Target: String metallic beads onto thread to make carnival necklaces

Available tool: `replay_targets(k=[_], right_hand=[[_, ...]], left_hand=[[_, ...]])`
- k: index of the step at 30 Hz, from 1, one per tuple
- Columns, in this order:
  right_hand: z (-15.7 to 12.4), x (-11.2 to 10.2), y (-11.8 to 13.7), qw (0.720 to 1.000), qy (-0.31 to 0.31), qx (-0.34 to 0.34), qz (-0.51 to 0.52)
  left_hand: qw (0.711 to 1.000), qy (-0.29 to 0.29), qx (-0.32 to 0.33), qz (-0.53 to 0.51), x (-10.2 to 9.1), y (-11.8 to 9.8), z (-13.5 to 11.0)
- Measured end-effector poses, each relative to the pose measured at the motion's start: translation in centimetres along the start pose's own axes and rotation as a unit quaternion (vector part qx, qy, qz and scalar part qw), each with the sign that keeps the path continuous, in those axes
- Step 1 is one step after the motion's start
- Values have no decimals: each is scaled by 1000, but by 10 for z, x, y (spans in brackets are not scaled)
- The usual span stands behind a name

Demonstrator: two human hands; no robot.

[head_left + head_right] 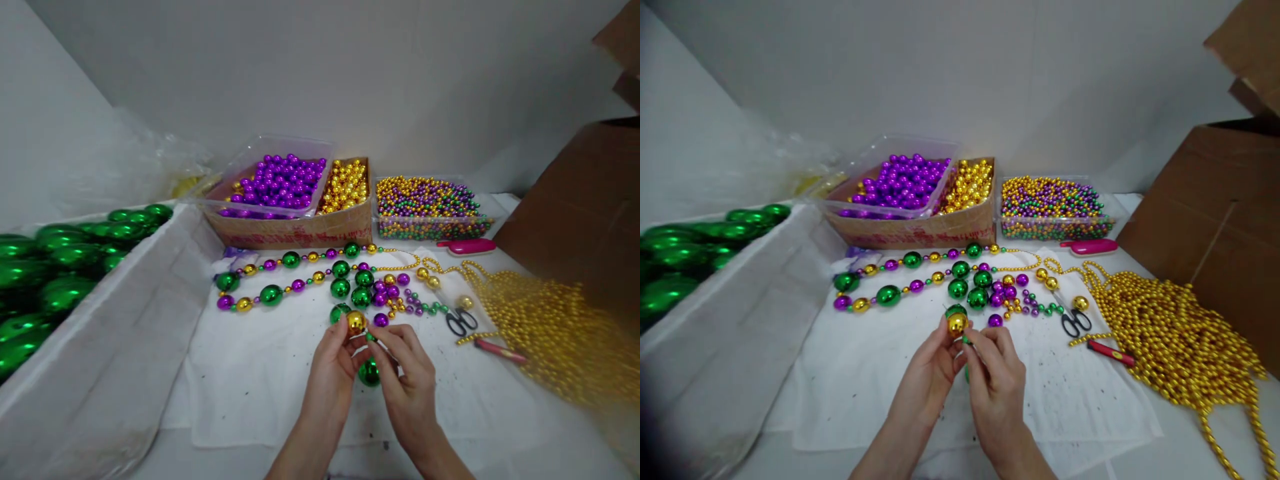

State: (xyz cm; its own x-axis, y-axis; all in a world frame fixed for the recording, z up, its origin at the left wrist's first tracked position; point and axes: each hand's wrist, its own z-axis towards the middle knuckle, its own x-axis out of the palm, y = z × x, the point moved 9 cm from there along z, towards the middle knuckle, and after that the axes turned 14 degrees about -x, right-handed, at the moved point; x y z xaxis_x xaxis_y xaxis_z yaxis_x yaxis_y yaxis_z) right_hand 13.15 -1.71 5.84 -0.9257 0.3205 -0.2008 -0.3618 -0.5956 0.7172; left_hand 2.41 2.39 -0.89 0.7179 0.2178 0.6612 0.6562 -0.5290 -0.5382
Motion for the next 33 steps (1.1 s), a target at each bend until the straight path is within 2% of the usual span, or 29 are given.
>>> replay_targets(k=[3, 6, 9, 12, 14, 16, 18, 20, 22, 24, 26, 29, 31, 33], right_hand=[[-1, -8, 0, 1000, 9, 2, 5], [-5, -20, -7, 998, 45, 32, 11], [-18, -40, -23, 990, 104, 94, 0], [-33, -59, -30, 970, 204, 115, -64], [-33, -72, -25, 958, 231, 96, -138], [-25, -80, -14, 957, 214, 61, -188], [-15, -78, -5, 964, 192, 39, -182], [-10, -72, -8, 971, 176, 56, -151], [-13, -71, -26, 975, 157, 118, -108], [-24, -75, -52, 971, 120, 204, -36], [-37, -83, -78, 957, 61, 280, 40], [-55, -102, -108, 933, -35, 345, 99], [-63, -114, -120, 916, -97, 366, 131], [-68, -131, -125, 902, -171, 367, 149]], left_hand=[[999, 21, 25, 37, 10, -3, -6], [995, 71, -21, 61, 21, 7, -2], [992, 77, -59, 80, 25, 19, 7], [985, 68, -24, 155, 34, 22, 7], [965, 76, 25, 249, 48, 21, -2], [929, 106, 65, 348, 67, 23, -14], [899, 144, 84, 405, 84, 28, -25], [891, 162, 93, 413, 91, 30, -27], [903, 154, 98, 390, 89, 27, -20], [921, 141, 77, 356, 82, 27, -5], [937, 137, 28, 320, 75, 34, 13], [947, 149, -24, 285, 74, 44, 37], [932, 186, -41, 307, 81, 50, 49], [883, 221, -47, 410, 90, 59, 63]])
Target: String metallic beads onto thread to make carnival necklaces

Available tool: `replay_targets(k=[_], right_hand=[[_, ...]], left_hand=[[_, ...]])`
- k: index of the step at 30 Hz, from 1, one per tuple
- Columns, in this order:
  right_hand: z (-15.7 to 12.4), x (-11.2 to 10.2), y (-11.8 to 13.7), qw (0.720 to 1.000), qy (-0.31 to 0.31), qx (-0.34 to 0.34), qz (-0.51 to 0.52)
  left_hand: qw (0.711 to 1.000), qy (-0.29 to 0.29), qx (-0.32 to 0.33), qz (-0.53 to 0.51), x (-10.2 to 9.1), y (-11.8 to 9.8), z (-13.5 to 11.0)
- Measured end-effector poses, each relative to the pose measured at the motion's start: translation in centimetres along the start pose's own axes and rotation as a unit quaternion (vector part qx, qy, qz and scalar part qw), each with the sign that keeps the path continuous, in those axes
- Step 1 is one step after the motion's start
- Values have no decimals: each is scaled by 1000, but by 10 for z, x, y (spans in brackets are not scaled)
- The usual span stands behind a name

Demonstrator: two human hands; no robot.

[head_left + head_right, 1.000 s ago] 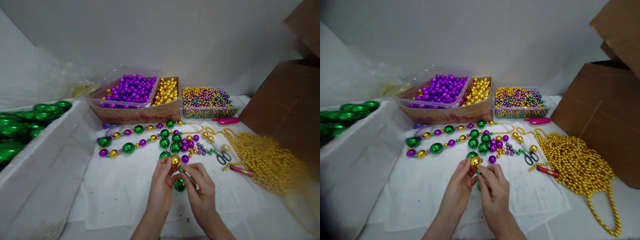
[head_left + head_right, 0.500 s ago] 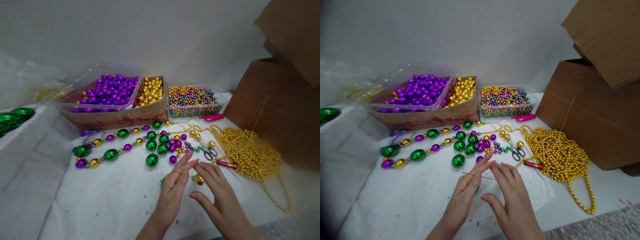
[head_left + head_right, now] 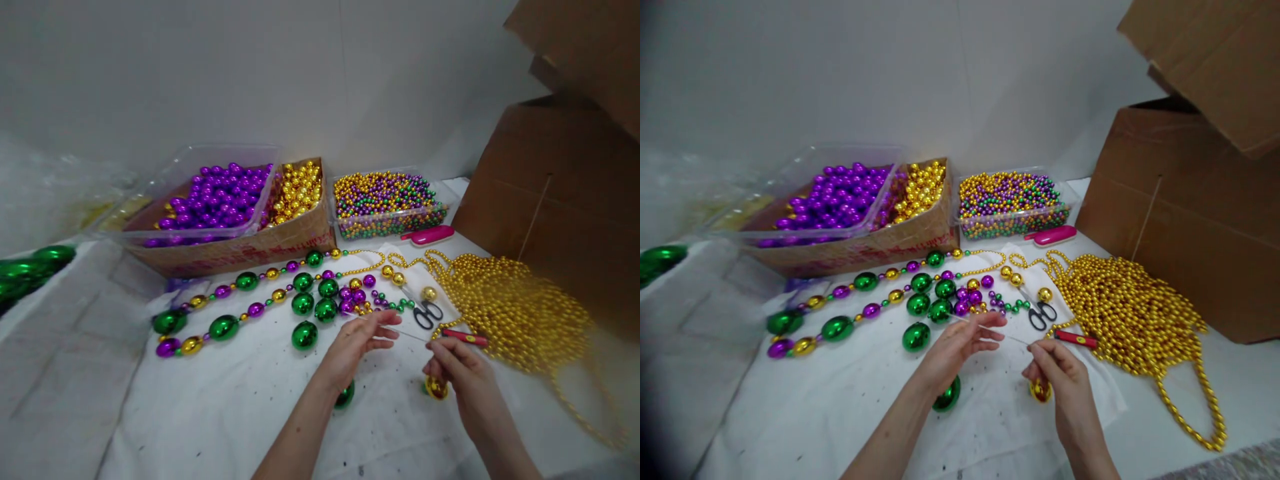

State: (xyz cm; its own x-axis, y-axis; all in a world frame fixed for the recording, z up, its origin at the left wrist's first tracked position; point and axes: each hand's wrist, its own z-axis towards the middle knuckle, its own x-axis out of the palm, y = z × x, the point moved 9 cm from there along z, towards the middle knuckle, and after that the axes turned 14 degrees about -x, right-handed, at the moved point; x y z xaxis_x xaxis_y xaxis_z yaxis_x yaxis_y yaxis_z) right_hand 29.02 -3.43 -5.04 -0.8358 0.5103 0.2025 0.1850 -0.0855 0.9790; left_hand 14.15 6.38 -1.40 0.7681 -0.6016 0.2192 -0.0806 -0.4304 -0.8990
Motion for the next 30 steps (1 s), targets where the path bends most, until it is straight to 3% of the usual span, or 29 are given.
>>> replay_targets(k=[2, 5, 7, 9, 15, 17, 19, 21, 23, 30], right_hand=[[3, -17, 7, 997, -65, -26, 22], [4, -28, 22, 992, -105, -68, 23], [4, -22, 25, 992, -96, -69, 34], [4, -13, 22, 994, -79, -52, 62], [-2, -2, -1, 996, -29, 20, 84], [-8, -1, -6, 997, -5, 39, 69], [-17, -1, -8, 998, 11, 50, 46], [-25, -1, -8, 998, 19, 57, 13], [-32, -1, -7, 998, 23, 60, -19], [-42, -2, -3, 996, 22, 51, -72]], left_hand=[[983, -34, 0, 183, -5, 1, 18], [893, -181, 40, 409, -20, -6, 41], [860, -226, 42, 456, -22, -6, 53], [862, -235, 33, 447, -22, -2, 61], [911, -220, 29, 347, -36, -3, 52], [958, -184, 2, 219, -45, 3, 41], [991, -128, -44, 4, -51, 15, 30], [975, -79, -79, -190, -50, 26, 19], [956, -62, -89, -274, -49, 31, 11], [945, -65, -64, -315, -54, 35, 1]])
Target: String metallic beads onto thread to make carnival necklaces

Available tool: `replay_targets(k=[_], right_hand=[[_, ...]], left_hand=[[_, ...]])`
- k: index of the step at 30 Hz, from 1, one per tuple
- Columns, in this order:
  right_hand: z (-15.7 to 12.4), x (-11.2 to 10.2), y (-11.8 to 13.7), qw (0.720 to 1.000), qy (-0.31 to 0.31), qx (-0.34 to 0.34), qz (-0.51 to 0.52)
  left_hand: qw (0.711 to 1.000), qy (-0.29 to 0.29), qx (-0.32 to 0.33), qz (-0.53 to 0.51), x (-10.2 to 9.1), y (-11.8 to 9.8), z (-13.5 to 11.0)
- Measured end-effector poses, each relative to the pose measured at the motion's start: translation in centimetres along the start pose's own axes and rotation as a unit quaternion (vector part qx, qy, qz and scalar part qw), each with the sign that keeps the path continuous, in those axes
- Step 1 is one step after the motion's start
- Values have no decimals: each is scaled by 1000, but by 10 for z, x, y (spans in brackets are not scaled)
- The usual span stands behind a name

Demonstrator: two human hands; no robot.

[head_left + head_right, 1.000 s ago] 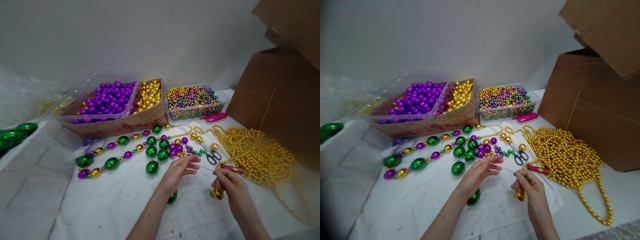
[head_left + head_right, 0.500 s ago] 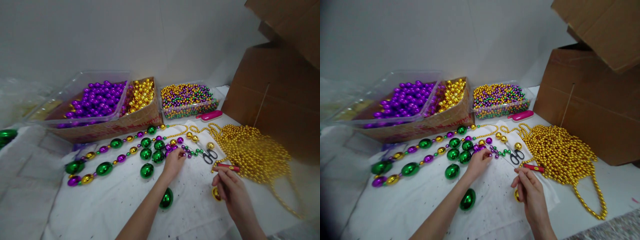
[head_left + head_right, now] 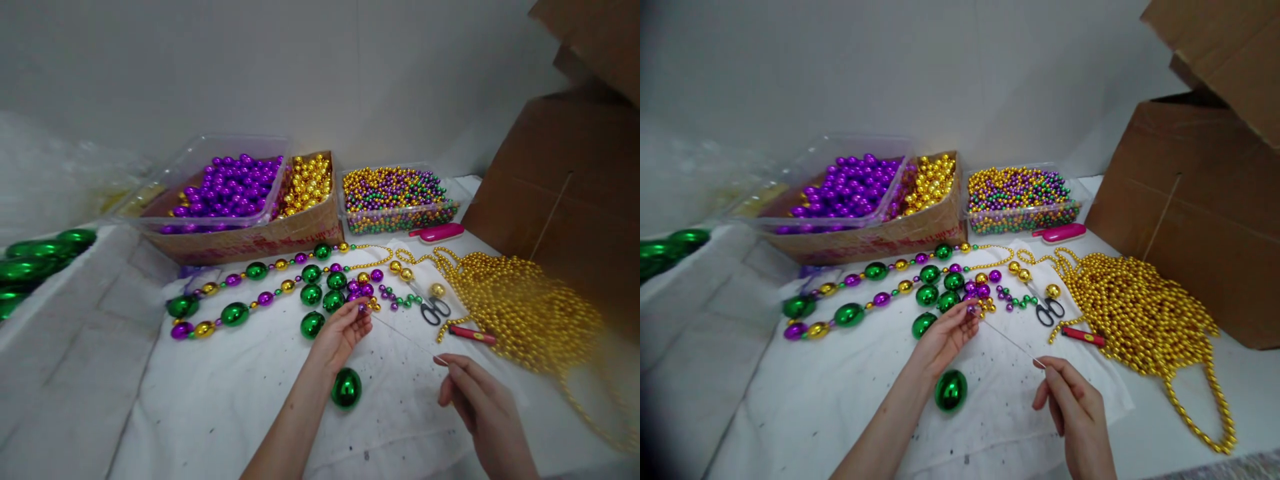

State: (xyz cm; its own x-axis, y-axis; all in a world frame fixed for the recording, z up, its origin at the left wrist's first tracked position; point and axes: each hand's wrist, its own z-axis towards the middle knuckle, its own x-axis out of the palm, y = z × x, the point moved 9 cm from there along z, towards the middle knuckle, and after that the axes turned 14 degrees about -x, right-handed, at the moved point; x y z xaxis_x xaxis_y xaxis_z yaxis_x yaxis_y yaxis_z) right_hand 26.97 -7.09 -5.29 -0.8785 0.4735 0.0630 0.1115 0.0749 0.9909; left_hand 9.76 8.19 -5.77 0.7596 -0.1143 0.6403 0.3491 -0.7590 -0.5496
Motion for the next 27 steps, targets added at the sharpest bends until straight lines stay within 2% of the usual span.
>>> replay_targets(k=[6, 11, 13, 18, 20, 24, 25, 27], right_hand=[[-4, 2, 3, 1000, -3, -10, -12], [-3, 14, 7, 996, 45, -42, -58], [-2, 25, 8, 992, 76, -56, -88], [6, 54, 8, 969, 141, -100, -175], [12, 59, 15, 950, 139, -152, -235], [17, 69, 50, 897, 118, -303, -300], [18, 72, 54, 897, 123, -311, -290], [22, 77, 55, 918, 136, -279, -247]], left_hand=[[1000, 6, 17, 13, -1, -1, -7], [998, -39, 38, 35, -7, -4, -13], [997, -36, 36, 56, -3, 0, -15], [993, 18, 6, 121, 23, 22, -19], [986, -1, 30, 161, 28, 21, -23], [954, -41, 127, 267, 40, 0, -38], [947, -41, 145, 283, 43, -5, -42], [939, -50, 172, 294, 45, -16, -50]])
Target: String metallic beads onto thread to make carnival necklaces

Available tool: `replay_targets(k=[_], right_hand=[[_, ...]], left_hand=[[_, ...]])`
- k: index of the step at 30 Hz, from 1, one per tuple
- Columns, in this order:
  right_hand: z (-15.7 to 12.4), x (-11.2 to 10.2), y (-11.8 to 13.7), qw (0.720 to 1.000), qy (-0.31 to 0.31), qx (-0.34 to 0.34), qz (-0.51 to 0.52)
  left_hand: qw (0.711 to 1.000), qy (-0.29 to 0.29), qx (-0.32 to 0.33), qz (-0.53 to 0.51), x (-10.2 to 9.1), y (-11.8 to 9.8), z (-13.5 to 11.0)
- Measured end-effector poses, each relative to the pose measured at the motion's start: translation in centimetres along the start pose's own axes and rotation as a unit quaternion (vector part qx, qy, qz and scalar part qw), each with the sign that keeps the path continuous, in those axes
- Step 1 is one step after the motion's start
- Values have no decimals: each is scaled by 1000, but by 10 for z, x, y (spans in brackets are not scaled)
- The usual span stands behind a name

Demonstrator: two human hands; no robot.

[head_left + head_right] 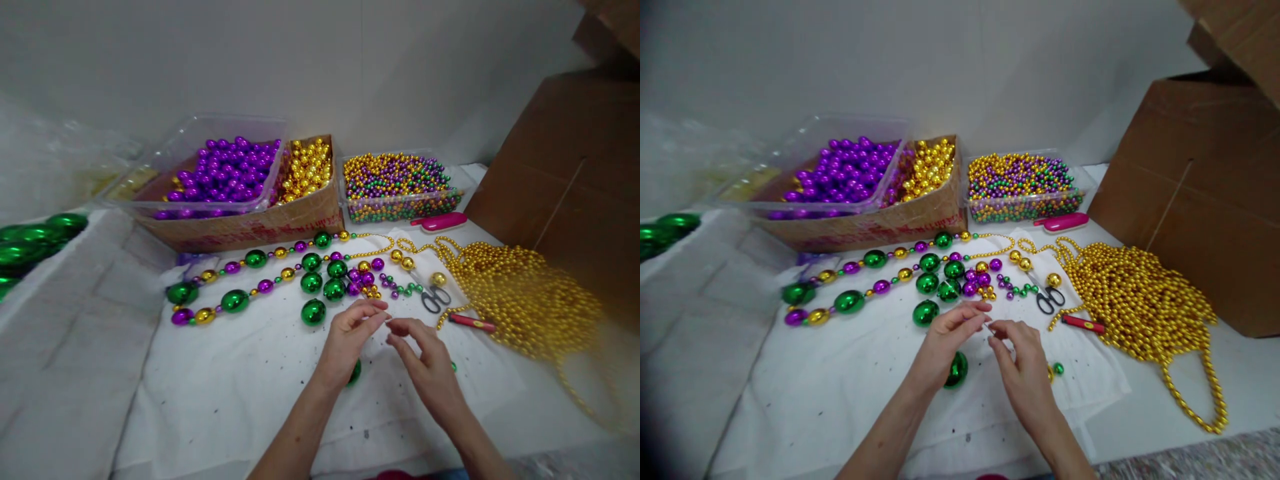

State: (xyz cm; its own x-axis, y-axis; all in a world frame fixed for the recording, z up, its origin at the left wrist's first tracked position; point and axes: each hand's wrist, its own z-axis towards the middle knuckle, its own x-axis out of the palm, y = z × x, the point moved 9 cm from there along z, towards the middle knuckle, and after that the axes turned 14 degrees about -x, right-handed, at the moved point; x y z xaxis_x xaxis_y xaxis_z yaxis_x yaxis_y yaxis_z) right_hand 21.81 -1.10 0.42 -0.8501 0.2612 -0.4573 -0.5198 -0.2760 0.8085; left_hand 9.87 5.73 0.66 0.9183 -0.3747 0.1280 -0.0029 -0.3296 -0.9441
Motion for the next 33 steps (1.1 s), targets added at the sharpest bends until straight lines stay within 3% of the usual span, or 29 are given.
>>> replay_targets(k=[3, 6, 10, 14, 16, 18, 19, 21, 24, 27, 33], right_hand=[[1, 7, -7, 994, 10, 67, 88], [-7, 5, -16, 983, -15, 109, 149], [-28, 1, -30, 968, -28, 162, 191], [-43, -1, -33, 977, 0, 170, 126], [-45, -4, -31, 982, 3, 162, 100], [-46, -6, -30, 982, 2, 168, 89], [-47, -7, -30, 981, 3, 178, 84], [-50, -5, -30, 976, 11, 202, 77], [-54, 4, -23, 974, 45, 207, 77], [-60, 14, -13, 975, 91, 190, 75], [-68, 21, -3, 974, 172, 138, 58]], left_hand=[[999, -34, 12, 14, -17, -4, -7], [993, -70, -1, 99, -34, 11, -21], [942, -214, -26, 256, -62, 48, -51], [925, -205, -12, 318, -55, 69, -59], [948, -199, -33, 245, -62, 71, -54], [977, -172, -108, 67, -73, 78, -46], [977, -143, -154, -44, -75, 84, -42], [940, -80, -217, -251, -73, 87, -37], [874, -29, -215, -435, -73, 77, -34], [850, -33, -180, -493, -77, 70, -31], [844, -69, -168, -504, -83, 79, -30]])
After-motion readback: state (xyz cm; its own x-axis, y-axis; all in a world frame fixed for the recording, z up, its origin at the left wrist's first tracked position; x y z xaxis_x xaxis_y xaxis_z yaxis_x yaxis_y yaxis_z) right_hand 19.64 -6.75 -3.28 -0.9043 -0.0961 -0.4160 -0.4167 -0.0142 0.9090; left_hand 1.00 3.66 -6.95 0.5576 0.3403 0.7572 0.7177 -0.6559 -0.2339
